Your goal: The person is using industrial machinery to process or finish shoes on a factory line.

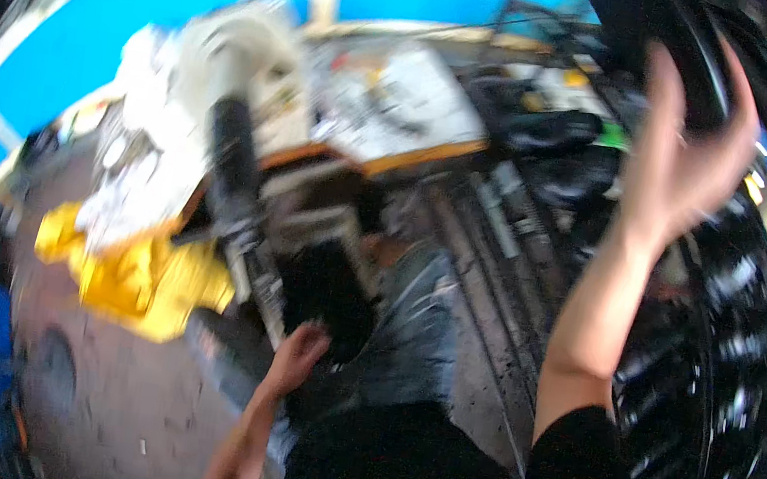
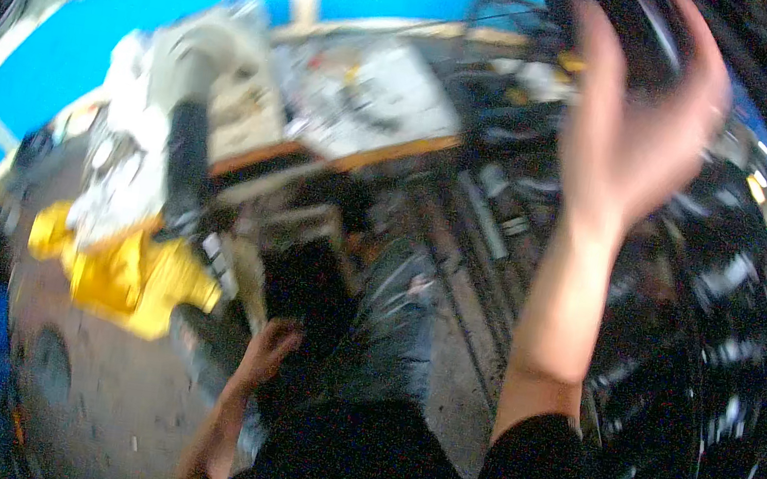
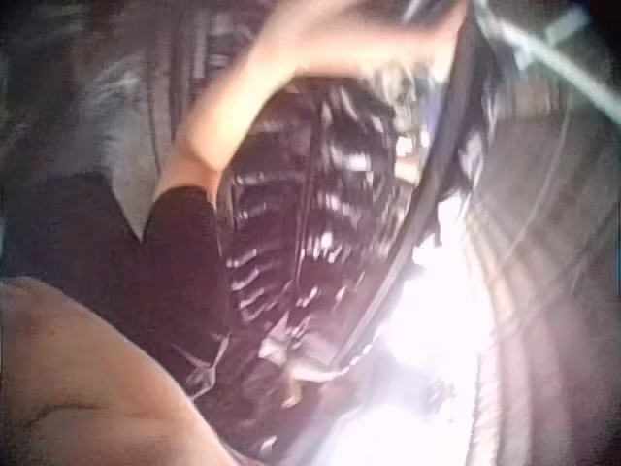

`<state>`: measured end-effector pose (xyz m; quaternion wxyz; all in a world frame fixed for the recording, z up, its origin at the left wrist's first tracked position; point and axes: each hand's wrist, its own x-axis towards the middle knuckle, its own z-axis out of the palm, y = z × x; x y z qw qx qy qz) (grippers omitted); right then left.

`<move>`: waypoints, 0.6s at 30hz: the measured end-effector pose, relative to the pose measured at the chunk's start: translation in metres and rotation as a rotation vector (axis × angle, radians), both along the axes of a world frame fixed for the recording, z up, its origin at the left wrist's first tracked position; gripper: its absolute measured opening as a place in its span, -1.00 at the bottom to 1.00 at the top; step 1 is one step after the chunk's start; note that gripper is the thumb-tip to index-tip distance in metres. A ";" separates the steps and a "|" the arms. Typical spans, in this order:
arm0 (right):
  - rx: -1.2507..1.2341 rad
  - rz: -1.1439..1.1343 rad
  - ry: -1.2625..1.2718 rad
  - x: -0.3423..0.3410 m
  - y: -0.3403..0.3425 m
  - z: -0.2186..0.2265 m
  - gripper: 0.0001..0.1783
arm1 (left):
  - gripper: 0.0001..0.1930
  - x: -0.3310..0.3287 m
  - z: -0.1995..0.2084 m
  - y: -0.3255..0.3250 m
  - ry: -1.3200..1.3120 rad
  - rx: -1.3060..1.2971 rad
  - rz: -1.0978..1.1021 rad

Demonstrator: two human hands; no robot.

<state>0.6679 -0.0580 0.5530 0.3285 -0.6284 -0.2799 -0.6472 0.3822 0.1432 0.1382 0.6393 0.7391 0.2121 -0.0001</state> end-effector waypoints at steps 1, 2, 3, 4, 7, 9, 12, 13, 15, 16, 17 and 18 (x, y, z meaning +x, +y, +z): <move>0.224 0.373 0.177 -0.017 0.006 -0.042 -0.39 | -0.61 0.008 -0.006 0.004 -0.118 -0.087 0.043; 0.287 0.419 0.369 -0.033 -0.007 -0.082 -0.28 | -0.58 0.014 0.003 0.003 -0.190 -0.117 0.025; 0.276 0.530 0.540 -0.036 -0.030 -0.123 -0.24 | -0.56 0.019 0.029 0.001 -0.279 -0.231 0.054; 0.311 0.709 0.731 -0.042 -0.043 -0.162 -0.22 | -0.44 0.021 0.045 0.003 -0.306 -0.353 0.038; 0.437 1.012 1.266 -0.062 -0.057 -0.258 -0.20 | -0.14 0.012 0.054 -0.005 -0.520 -0.881 0.192; 0.395 1.209 1.536 -0.072 -0.061 -0.303 -0.19 | -0.09 0.002 0.050 0.010 -0.499 -0.634 0.217; 0.622 1.300 1.725 -0.084 -0.058 -0.347 -0.19 | 0.01 -0.001 0.065 0.010 -0.433 -0.428 0.266; 0.634 1.294 1.738 -0.082 -0.064 -0.368 -0.19 | 0.05 0.001 0.079 0.010 -0.398 -0.449 0.335; 0.577 1.217 1.917 -0.073 -0.081 -0.405 -0.21 | 0.13 0.005 0.096 0.007 -0.376 -0.503 0.380; 0.716 1.097 1.966 -0.073 -0.074 -0.405 -0.26 | 0.16 0.012 0.103 0.009 -0.446 -0.347 0.320; 0.723 1.095 1.971 -0.071 -0.068 -0.401 -0.26 | 0.19 0.018 0.110 0.008 -0.517 -0.191 0.257; 0.670 1.131 1.905 -0.067 -0.063 -0.386 -0.33 | 0.12 0.024 0.115 0.005 -0.550 -0.239 0.312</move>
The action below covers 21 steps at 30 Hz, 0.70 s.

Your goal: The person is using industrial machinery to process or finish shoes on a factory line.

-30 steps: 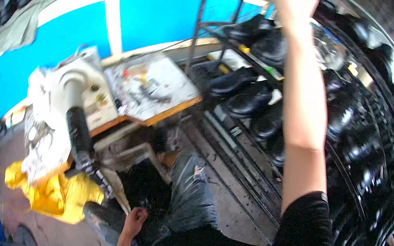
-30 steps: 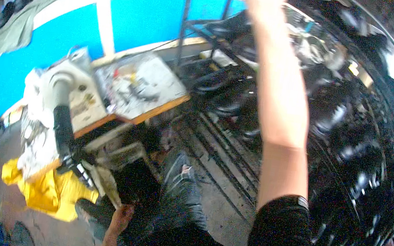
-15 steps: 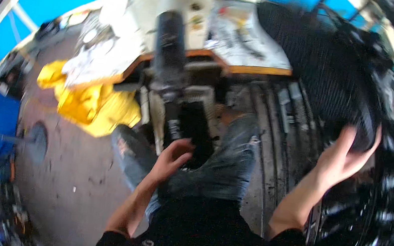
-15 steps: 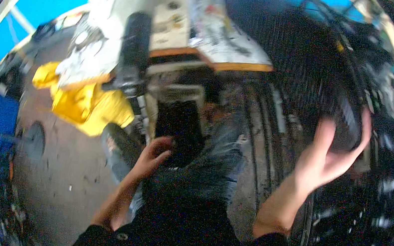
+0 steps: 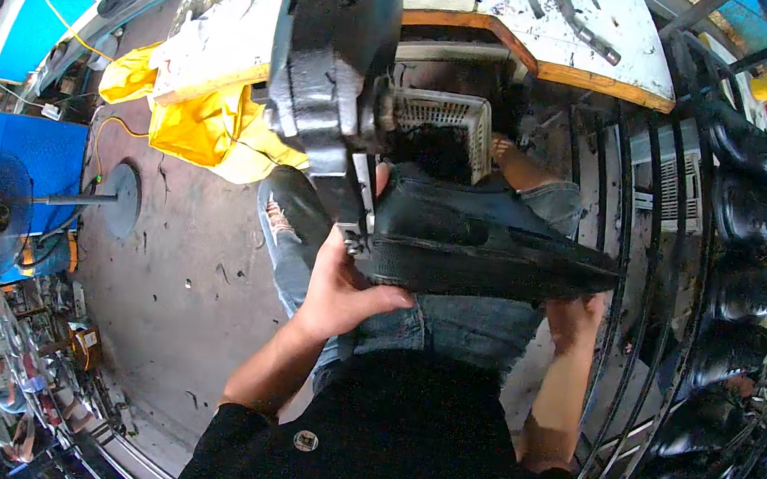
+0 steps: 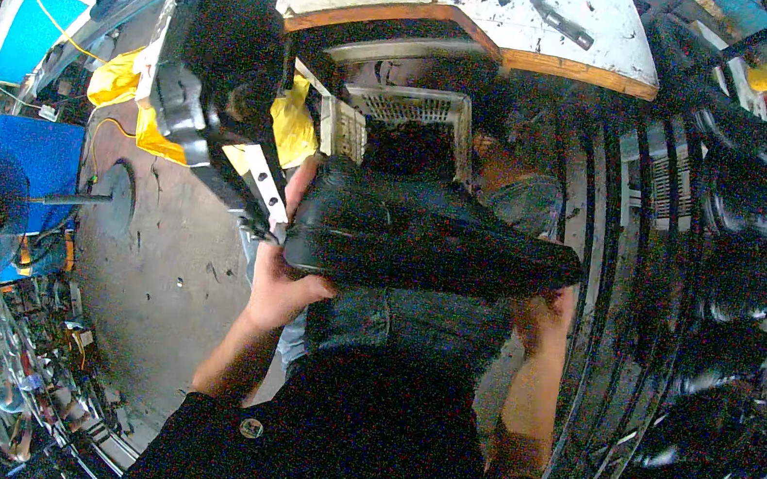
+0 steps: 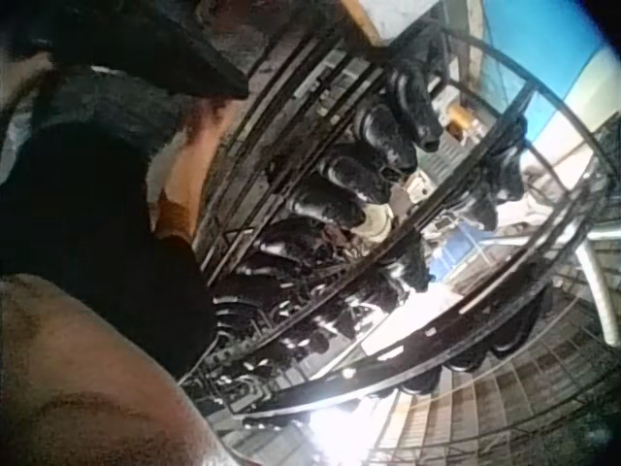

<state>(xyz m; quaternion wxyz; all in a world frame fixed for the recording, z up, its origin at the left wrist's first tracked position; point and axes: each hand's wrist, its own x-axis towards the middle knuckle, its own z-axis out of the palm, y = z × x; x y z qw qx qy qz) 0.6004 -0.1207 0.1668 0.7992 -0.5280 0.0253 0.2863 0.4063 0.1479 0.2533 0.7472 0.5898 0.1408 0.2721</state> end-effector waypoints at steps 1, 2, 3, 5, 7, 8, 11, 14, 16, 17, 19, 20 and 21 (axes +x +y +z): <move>0.018 0.021 -0.073 0.004 0.006 0.013 -0.41 | 0.12 -0.001 0.004 0.000 0.006 -0.001 0.002; 0.017 0.023 -0.068 0.010 0.007 0.020 -0.41 | 0.04 -0.005 0.008 0.000 0.047 -0.083 -0.010; -0.092 0.081 -0.232 0.018 0.006 0.025 -0.41 | -0.03 -0.006 0.008 0.000 0.081 -0.162 -0.031; -0.203 0.133 -0.399 0.028 0.009 0.034 -0.41 | -0.10 -0.009 -0.001 0.001 0.088 -0.117 0.016; -0.045 0.175 -0.378 0.034 0.014 0.045 -0.46 | -0.05 -0.011 -0.010 0.002 0.048 -0.123 0.046; -0.049 0.174 -0.382 0.035 0.016 0.051 -0.46 | -0.01 -0.012 -0.014 0.001 0.014 -0.208 0.040; 0.068 0.263 -0.439 0.039 0.023 0.062 -0.48 | 0.02 -0.014 -0.021 0.001 0.026 -0.071 0.109; -0.156 0.088 -0.646 0.043 0.045 0.076 -0.42 | -0.02 -0.015 -0.019 0.002 0.132 0.138 0.110; -0.351 0.421 -1.104 0.035 0.067 0.101 -0.64 | -0.12 -0.024 -0.018 0.005 0.222 0.376 0.094; -0.418 0.507 -1.136 0.024 0.086 0.109 -0.64 | 0.24 -0.040 -0.038 0.007 0.315 0.484 0.152; -0.511 0.613 -1.175 0.008 0.118 0.114 -0.65 | -0.12 -0.037 -0.027 0.008 0.265 0.390 0.117; -0.507 0.638 -1.187 0.005 0.128 0.112 -0.67 | -0.12 -0.039 -0.029 0.013 0.263 0.392 0.117; -0.507 0.638 -1.189 0.001 0.134 0.111 -0.67 | -0.08 -0.044 -0.031 0.017 0.261 0.578 0.134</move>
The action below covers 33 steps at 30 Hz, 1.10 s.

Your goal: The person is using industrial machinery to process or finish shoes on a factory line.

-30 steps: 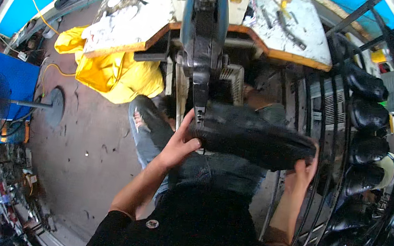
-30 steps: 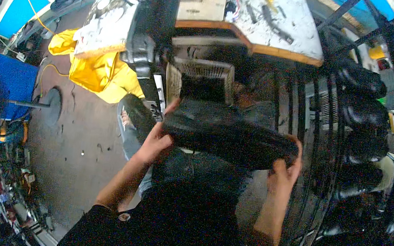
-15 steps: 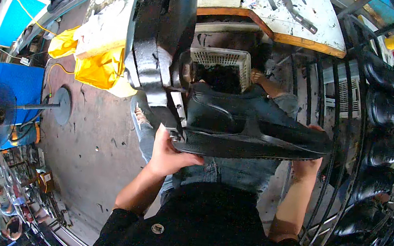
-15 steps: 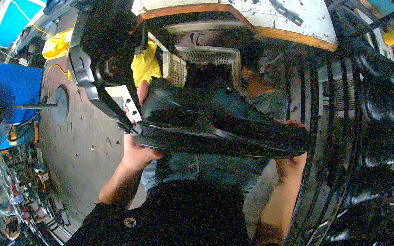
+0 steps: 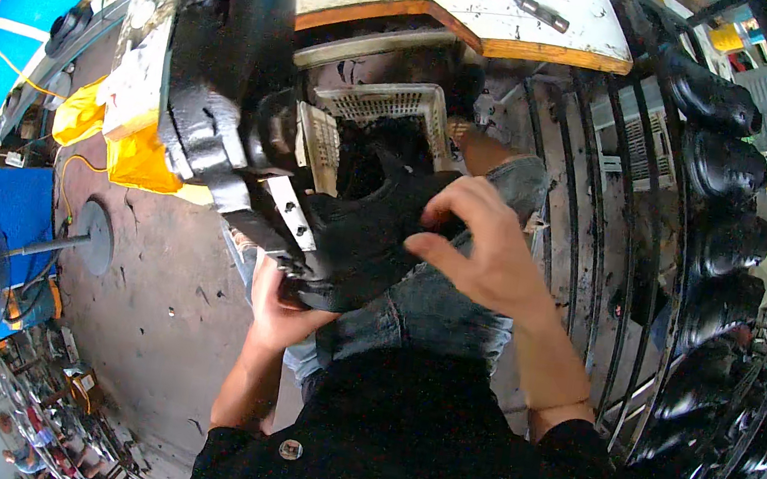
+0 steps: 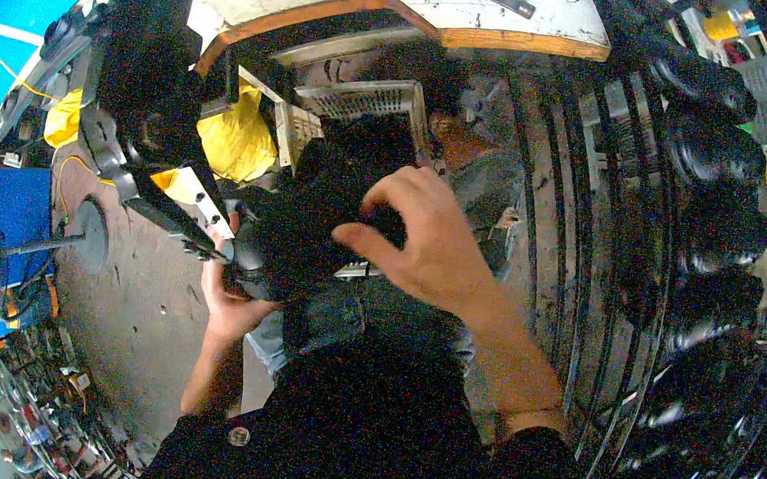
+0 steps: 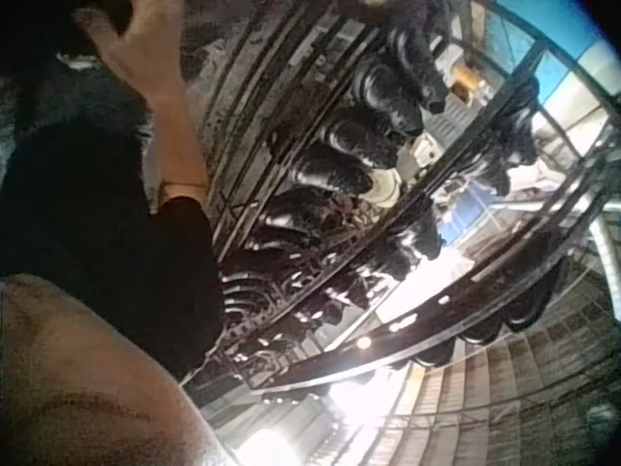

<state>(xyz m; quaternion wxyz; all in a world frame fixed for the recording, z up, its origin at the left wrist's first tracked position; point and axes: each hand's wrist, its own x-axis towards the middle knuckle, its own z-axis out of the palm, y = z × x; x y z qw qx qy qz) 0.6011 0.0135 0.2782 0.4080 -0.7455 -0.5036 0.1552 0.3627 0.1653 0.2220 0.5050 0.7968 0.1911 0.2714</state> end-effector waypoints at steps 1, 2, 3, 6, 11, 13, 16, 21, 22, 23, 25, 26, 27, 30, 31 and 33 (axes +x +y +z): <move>-0.009 0.023 0.050 -0.004 0.005 0.000 -0.70 | -0.04 -0.002 -0.001 0.003 0.011 0.186 -0.003; -0.018 0.048 0.100 -0.008 0.010 -0.001 -0.71 | -0.04 -0.002 0.000 0.004 0.012 0.187 0.001; -0.019 0.033 0.139 -0.012 0.014 -0.009 -0.70 | -0.03 -0.002 0.004 0.005 0.016 0.259 -0.004; 0.067 0.131 0.238 -0.012 0.023 -0.027 -0.73 | 0.00 -0.019 -0.010 0.007 -0.033 0.311 0.021; 0.304 0.157 -0.113 -0.002 0.009 -0.022 -0.77 | 0.26 -0.004 0.008 0.000 -0.078 -0.349 0.194; 0.208 -0.060 0.019 0.020 -0.016 -0.041 -0.47 | 0.24 0.007 0.009 0.001 -0.114 -0.334 0.096; 0.302 -0.246 0.646 0.038 -0.057 -0.095 -0.40 | 0.24 0.027 0.022 -0.009 -0.144 -0.562 0.069; 0.512 -0.272 1.033 0.025 -0.093 -0.094 -0.38 | 0.06 0.041 0.031 -0.018 -0.267 -0.651 -0.014; 0.551 -0.256 0.908 0.029 -0.099 -0.088 -0.39 | -0.01 0.043 0.032 -0.018 -0.275 -0.718 -0.011; 0.519 -0.487 0.967 0.037 -0.105 -0.085 -0.41 | -0.06 0.047 0.037 -0.018 -0.199 -0.601 -0.005; 0.467 -0.493 0.748 0.045 -0.106 -0.068 -0.44 | -0.05 0.052 0.037 -0.021 -0.230 -0.647 -0.005; 0.406 -0.489 0.532 0.049 -0.105 -0.061 -0.46 | -0.04 0.053 0.036 -0.022 -0.263 -0.696 0.005; 0.409 -0.474 0.569 0.057 -0.110 -0.055 -0.50 | -0.03 0.051 0.032 -0.023 -0.284 -0.703 0.012; 0.466 -0.473 0.754 0.066 -0.109 -0.043 -0.55 | -0.01 0.050 0.021 -0.021 -0.275 -0.610 0.056; 0.461 -0.473 0.750 0.065 -0.107 -0.036 -0.55 | -0.01 0.047 0.015 -0.021 -0.278 -0.615 0.057; 0.339 -0.478 0.469 0.057 -0.096 -0.018 -0.61 | 0.13 0.040 0.002 -0.020 -0.326 -0.734 0.101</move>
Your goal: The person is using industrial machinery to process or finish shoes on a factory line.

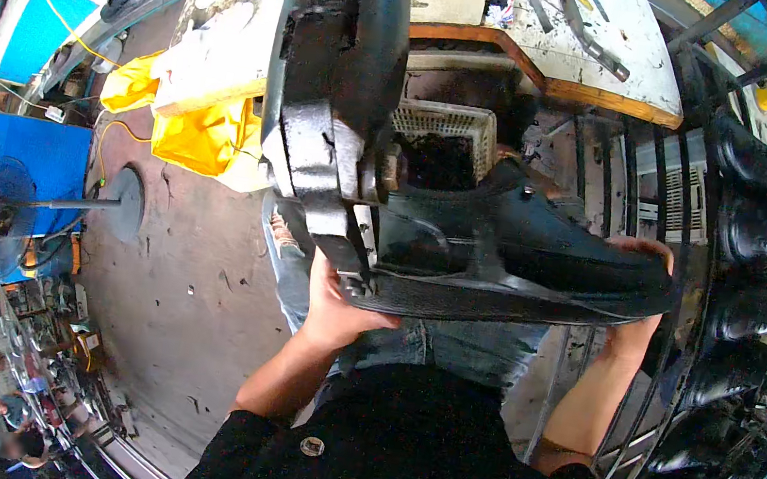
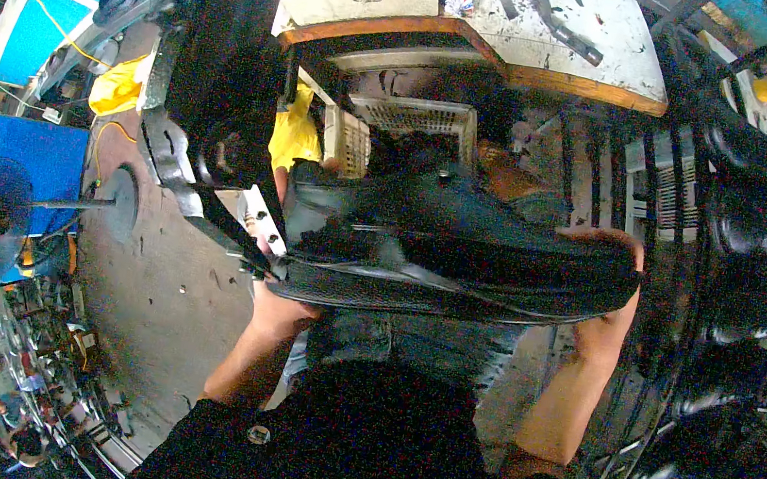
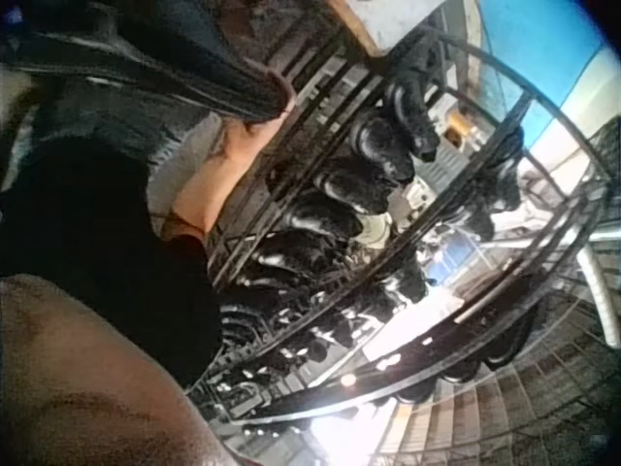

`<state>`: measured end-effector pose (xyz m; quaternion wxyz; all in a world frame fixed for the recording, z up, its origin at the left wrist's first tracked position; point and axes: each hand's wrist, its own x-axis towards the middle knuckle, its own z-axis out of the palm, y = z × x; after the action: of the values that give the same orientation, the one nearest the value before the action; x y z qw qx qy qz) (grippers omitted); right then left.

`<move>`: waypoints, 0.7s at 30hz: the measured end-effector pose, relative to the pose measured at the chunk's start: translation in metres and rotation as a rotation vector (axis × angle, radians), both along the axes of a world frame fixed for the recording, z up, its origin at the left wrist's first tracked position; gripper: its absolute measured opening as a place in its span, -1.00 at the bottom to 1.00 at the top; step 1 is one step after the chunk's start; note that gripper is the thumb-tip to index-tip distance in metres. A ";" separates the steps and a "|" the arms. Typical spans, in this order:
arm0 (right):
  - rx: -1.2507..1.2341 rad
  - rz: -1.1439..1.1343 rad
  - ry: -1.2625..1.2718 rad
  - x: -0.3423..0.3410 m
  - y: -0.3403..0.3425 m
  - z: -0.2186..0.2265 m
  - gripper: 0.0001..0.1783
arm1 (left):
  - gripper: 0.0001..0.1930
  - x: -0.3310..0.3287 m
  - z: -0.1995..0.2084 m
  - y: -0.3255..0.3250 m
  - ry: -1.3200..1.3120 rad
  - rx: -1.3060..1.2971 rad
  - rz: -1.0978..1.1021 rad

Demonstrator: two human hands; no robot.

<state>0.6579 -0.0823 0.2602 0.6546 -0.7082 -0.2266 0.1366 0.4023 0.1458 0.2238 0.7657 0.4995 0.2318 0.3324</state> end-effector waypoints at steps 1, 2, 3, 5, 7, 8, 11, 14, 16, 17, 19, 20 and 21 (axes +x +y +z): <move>-0.003 0.004 -0.003 -0.004 0.008 0.010 -0.61 | 0.13 -0.002 -0.003 0.002 -0.003 -0.003 0.004; 0.070 0.075 -0.008 -0.007 0.018 0.019 -0.61 | 0.21 -0.004 -0.005 0.004 -0.021 -0.027 0.059; 0.137 0.142 -0.014 -0.012 0.024 0.026 -0.61 | 0.29 -0.003 -0.004 0.005 -0.041 -0.058 0.108; 0.078 0.167 -0.059 -0.014 0.036 0.032 -0.54 | 0.37 -0.009 0.009 0.006 -0.043 -0.102 0.056; 0.025 0.208 -0.108 -0.018 0.048 0.034 -0.47 | 0.37 -0.011 0.015 0.008 -0.092 -0.172 0.111; 0.028 0.231 -0.079 -0.022 0.053 0.032 -0.40 | 0.37 -0.018 0.006 0.012 -0.114 -0.152 0.119; 0.059 0.273 0.001 -0.032 0.061 0.019 -0.25 | 0.38 -0.028 0.019 0.020 -0.125 -0.172 0.114; 0.135 0.346 0.130 -0.038 0.067 0.001 -0.03 | 0.36 -0.043 0.013 0.032 -0.165 -0.128 0.139; 0.143 0.398 0.126 -0.041 0.075 -0.003 -0.03 | 0.35 -0.052 0.012 0.038 -0.163 -0.135 0.150; 0.156 0.442 0.127 -0.044 0.080 -0.003 -0.03 | 0.33 -0.056 0.013 0.040 -0.164 -0.143 0.154; 0.167 0.475 0.165 -0.053 0.092 0.006 -0.07 | 0.28 -0.062 0.010 0.048 -0.207 -0.152 0.141; 0.137 0.498 0.182 -0.057 0.096 0.009 -0.09 | 0.28 -0.066 0.008 0.051 -0.207 -0.162 0.152; 0.108 0.521 0.200 -0.060 0.099 0.011 -0.12 | 0.27 -0.070 0.005 0.052 -0.208 -0.170 0.163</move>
<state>0.5978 0.0168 0.2711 0.6531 -0.5732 -0.3422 0.3574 0.3319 0.1981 0.2289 0.7956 0.3751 0.2186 0.4225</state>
